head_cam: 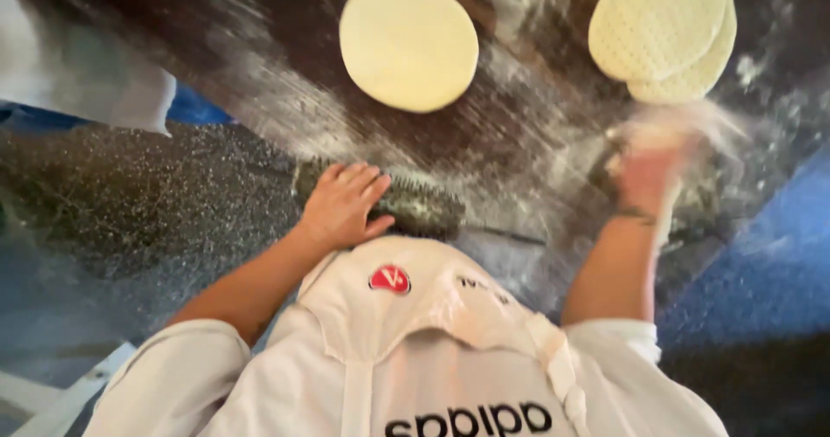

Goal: Docking flat dough rounds with a textured roller and stacking them on a floured wooden table.

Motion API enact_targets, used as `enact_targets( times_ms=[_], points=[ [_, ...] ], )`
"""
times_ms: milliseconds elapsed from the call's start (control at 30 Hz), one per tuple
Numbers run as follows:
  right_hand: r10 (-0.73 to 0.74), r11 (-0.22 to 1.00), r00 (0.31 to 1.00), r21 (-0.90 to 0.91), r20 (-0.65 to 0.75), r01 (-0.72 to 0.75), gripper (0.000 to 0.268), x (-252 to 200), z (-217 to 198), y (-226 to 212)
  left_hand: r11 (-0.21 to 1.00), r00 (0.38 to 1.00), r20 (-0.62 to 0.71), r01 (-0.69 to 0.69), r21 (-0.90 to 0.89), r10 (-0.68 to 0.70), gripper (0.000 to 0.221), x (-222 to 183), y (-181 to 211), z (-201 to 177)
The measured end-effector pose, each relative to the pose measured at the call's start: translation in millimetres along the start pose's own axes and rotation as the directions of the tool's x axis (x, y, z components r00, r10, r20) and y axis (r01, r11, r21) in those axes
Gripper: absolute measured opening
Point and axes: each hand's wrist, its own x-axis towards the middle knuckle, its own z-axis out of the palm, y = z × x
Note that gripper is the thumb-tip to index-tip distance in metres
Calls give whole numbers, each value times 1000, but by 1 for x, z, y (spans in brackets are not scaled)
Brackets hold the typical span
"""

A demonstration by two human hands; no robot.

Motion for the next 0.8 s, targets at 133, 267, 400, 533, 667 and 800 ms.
enact_targets(
  times_ms=[133,267,400,533,667,800],
  points=[
    [15,703,703,-492,-711,-513,31,6,-20,-156,1000,1000,-9,1,-18,-1,71,-5,-4,20],
    [-602,1,6,-8,-798,-1000,25,-4,-114,-318,997,1000,12,6,-78,-5,70,-6,-1,20],
    [-824,-379,533,513,191,-770,19,-82,-290,-177,998,998,59,-1,-59,4,70,6,-8,9],
    [-763,-396,636,860,-113,-322,42,-106,-320,-169,998,997,81,-10,-66,16,70,6,-8,16],
    [-794,-591,507,227,-336,-774,46,-140,-350,-65,998,998,64,-1,-58,5,70,6,-9,22],
    [-852,-449,400,78,-338,-890,49,-148,-291,-8,999,998,57,9,-51,-6,70,5,-8,23]
  ],
)
